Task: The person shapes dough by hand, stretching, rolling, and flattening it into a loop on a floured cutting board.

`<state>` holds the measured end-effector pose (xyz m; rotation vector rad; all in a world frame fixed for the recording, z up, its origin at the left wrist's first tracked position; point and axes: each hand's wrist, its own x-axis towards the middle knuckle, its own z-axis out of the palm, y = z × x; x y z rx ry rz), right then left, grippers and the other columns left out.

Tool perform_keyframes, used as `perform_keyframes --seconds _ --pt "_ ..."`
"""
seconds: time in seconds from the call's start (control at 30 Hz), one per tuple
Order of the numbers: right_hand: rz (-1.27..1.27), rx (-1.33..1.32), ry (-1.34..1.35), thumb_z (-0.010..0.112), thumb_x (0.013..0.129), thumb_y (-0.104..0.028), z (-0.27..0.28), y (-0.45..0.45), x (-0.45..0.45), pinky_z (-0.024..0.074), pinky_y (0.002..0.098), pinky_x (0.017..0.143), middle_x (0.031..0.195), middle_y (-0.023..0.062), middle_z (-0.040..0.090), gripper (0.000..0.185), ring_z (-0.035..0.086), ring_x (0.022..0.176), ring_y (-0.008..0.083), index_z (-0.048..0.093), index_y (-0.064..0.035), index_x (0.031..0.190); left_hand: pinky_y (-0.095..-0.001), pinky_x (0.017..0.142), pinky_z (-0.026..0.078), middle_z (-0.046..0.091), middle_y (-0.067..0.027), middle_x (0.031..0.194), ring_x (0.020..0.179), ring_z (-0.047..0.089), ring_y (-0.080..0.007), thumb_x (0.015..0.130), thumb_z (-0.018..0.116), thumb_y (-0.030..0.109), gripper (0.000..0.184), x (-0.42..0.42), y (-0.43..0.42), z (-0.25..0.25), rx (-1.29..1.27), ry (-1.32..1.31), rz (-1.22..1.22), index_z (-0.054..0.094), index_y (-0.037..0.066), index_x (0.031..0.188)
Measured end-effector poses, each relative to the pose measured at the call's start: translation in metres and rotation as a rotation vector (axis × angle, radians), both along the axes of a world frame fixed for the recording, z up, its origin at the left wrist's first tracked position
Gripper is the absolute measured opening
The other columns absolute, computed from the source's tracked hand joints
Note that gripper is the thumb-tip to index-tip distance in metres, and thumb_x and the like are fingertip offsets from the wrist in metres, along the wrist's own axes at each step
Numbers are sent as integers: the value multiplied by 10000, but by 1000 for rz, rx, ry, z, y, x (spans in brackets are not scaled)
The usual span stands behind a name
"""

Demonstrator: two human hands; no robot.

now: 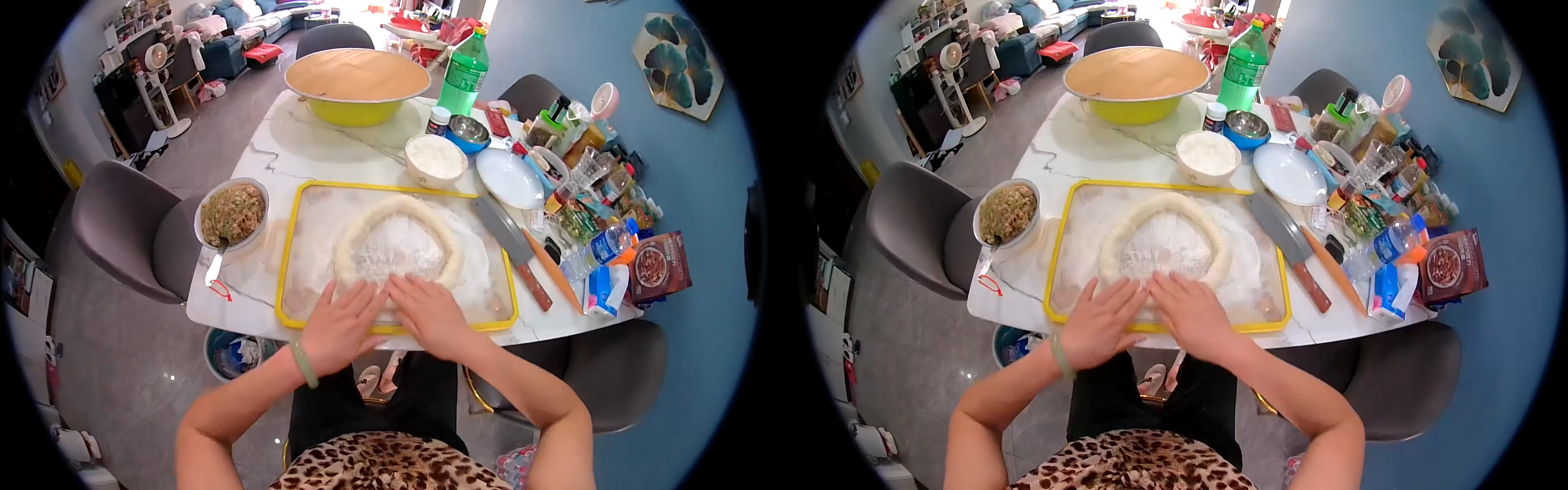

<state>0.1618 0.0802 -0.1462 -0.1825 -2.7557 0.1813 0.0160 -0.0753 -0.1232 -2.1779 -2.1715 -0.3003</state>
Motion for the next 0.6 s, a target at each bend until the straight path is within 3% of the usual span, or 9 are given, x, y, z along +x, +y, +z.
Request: perform_keyframes --seconds 0.07,0.2,0.33,0.4,0.47,0.6 --pt "-24 16 -13 500 880 -239 2 2 -7 424 416 901 1279 100 506 352 455 1183 308 544 -79 1190 -522 1034 258 440 -154 1340 1260 401 -267 803 605 388 698 -4 1 -1 36 11 -32 370 -8 1328" --pt "-97 -4 137 525 856 -237 -7 44 -68 452 413 808 1187 91 553 290 511 1065 297 587 -100 1103 -525 1061 208 422 -137 1355 1273 379 -253 844 550 413 641 -15 41 -17 58 -12 129 374 36 1332" --pt "-197 -67 74 504 870 -220 7 56 -98 450 396 842 1207 90 552 277 517 1062 319 589 -92 1101 -528 1049 229 478 -99 1282 1228 420 -236 827 590 350 556 -13 54 3 -1 -38 272 431 55 1270" --pt "-207 -55 65 503 871 -215 -1 46 -84 451 393 845 1217 95 547 281 510 1085 325 583 -92 1110 -526 1041 246 500 -83 1238 1209 434 -229 808 614 313 535 -12 37 0 19 -29 217 446 67 1253" --pt "-22 -59 44 533 843 -199 -2 26 -47 455 419 815 1159 93 569 253 524 1038 325 588 -80 1060 -525 1032 264 521 -66 1194 1190 449 -223 789 637 276 519 -20 22 -2 65 -17 169 461 79 1235" --pt "38 19 31 524 860 -221 2 -5 -3 414 448 886 1243 88 528 314 513 1088 308 571 -90 1142 -507 1013 303 532 -39 1145 1157 469 -216 738 677 224 536 -25 2 -4 169 31 39 478 91 1218"
